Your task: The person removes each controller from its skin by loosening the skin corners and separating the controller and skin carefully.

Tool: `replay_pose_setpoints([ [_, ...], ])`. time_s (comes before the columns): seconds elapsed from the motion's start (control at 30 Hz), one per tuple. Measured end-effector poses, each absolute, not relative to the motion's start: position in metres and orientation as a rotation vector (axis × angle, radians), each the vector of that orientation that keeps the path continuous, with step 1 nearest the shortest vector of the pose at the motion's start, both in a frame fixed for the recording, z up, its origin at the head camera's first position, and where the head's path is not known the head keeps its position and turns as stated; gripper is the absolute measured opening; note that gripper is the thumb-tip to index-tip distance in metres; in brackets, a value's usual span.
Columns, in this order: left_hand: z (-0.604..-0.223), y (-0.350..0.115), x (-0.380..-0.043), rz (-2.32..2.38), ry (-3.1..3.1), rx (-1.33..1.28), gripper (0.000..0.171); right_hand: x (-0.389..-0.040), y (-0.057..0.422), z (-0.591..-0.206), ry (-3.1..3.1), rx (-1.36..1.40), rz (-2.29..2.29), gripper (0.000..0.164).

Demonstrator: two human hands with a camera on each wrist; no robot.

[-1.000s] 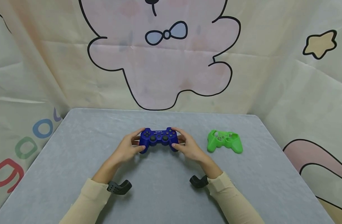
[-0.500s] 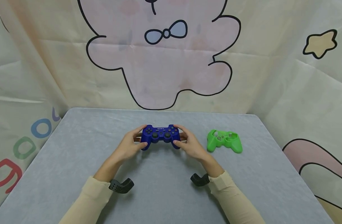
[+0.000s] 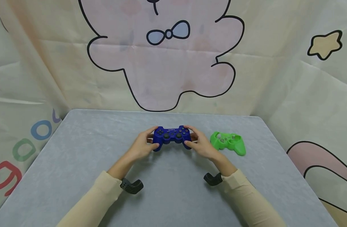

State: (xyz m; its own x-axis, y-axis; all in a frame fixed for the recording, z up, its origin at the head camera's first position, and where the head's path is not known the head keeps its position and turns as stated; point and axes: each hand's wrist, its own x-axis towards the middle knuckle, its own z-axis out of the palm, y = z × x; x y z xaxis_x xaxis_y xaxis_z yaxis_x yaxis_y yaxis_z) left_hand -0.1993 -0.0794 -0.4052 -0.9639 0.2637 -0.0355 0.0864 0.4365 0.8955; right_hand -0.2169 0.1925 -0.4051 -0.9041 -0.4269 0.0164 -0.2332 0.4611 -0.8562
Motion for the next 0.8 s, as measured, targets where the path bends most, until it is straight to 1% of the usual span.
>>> replay_pose_setpoints([
  [0.37,-0.414,-0.053,-0.208,1.488,2.552,0.246,0.072,-0.224,0.214,-0.408,2.563,-0.579,-1.263,0.063],
  [0.8,-0.424,-0.033,-0.22,1.456,2.523,0.225,0.068,-0.23,0.225,-0.408,2.634,-0.463,-1.057,0.061],
])
